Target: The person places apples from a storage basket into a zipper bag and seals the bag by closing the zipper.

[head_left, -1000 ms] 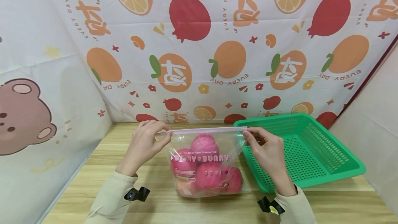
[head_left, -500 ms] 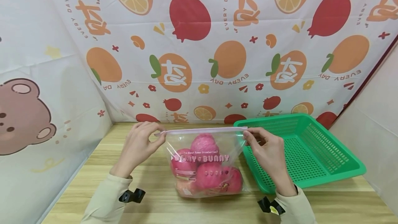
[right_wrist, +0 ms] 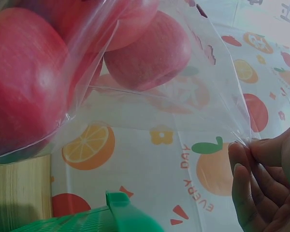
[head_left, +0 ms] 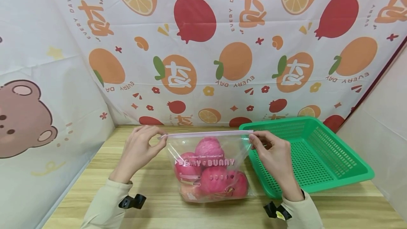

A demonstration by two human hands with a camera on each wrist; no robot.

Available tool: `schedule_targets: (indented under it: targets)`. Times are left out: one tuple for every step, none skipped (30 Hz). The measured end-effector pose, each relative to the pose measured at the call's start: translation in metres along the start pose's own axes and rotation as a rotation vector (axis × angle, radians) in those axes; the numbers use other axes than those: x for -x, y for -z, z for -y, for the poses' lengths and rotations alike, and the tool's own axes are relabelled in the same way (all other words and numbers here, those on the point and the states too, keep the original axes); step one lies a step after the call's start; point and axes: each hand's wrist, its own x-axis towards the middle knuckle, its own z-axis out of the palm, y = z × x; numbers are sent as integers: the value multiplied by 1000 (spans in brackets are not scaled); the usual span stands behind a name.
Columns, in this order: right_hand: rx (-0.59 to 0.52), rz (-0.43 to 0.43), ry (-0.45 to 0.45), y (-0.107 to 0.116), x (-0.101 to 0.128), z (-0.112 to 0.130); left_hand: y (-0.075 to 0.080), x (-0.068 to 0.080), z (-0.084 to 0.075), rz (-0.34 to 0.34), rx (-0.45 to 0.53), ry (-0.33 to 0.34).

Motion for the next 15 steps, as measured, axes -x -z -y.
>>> schedule_targets:
  targets:
    - [1, -1, 2, 0, 0, 0, 0, 0, 0, -3, -1, 0]
    - [1, -1, 2, 0, 0, 0, 0, 1, 0, -4, -2, 0]
    - [0, -2, 0, -1, 0, 0, -1, 1, 0, -7, -3, 0]
    - [0, -2, -3, -1, 0, 0, -2, 2, 0, -10, -4, 1]
    - [-1, -1, -8, -1, 0, 0, -3, 3, 0, -13, -2, 3]
    - [-2, 1, -14, -1, 0, 0, -5, 3, 0, -16, -1, 5]
    - [-4, 3, -20, -1, 0, 0, -6, 4, 1, -19, -1, 5]
    - [-6, 6, -28, -1, 0, 1, -8, 6, 1, -23, 3, 9]
    - [-5, 10, -34, -1, 0, 1, -9, 7, 1, -29, 6, 8]
    - [-3, 13, -38, -1, 0, 2, -10, 7, 1, -35, 10, 8]
    - [-2, 17, -43, -1, 1, 2, -12, 8, 1, -41, 13, 6]
    - [2, 21, -47, -1, 1, 3, -13, 8, 0, -46, 16, 3]
    - [5, 25, -50, -1, 1, 3, -14, 8, -1, -52, 18, 0]
    - [10, 30, -53, -1, 1, 3, -15, 9, -1, -56, 22, 0]
    - [15, 36, -55, -2, 0, 4, -16, 9, -2, -59, 23, 0]
